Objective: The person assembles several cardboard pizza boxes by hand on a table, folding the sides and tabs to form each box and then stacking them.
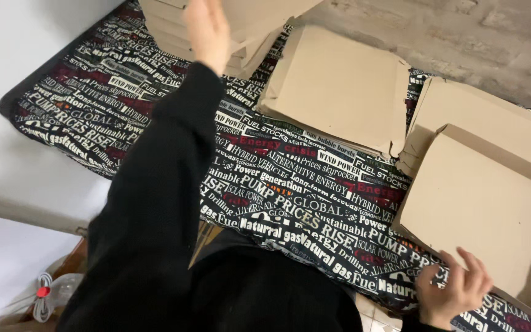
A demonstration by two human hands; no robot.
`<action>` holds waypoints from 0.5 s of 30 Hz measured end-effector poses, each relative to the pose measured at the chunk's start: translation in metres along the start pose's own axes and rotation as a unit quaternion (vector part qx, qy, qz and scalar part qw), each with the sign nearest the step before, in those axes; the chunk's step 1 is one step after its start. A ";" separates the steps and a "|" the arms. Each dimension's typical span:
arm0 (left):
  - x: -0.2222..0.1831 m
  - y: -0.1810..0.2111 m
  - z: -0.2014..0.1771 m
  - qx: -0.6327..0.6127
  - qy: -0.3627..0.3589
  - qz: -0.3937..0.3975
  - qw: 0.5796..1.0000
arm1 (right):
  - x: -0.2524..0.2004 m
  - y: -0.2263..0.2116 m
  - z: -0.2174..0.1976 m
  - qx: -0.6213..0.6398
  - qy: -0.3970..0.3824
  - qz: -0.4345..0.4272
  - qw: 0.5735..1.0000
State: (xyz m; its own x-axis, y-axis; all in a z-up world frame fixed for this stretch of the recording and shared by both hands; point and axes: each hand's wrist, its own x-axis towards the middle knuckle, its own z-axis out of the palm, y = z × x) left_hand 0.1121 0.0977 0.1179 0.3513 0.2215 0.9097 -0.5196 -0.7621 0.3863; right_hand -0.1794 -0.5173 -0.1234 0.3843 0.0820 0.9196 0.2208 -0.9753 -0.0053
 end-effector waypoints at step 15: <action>-0.178 0.106 -0.024 -0.254 -0.207 -0.311 0.892 | 0.109 -0.186 0.036 0.210 -0.063 -0.099 0.971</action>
State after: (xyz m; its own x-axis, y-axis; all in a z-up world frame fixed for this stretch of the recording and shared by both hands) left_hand -0.0244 -0.0074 0.0007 0.8973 0.1822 0.4020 -0.3732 -0.1732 0.9114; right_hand -0.1464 -0.3200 -0.0364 0.3968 0.3095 0.8641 0.6381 -0.7698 -0.0172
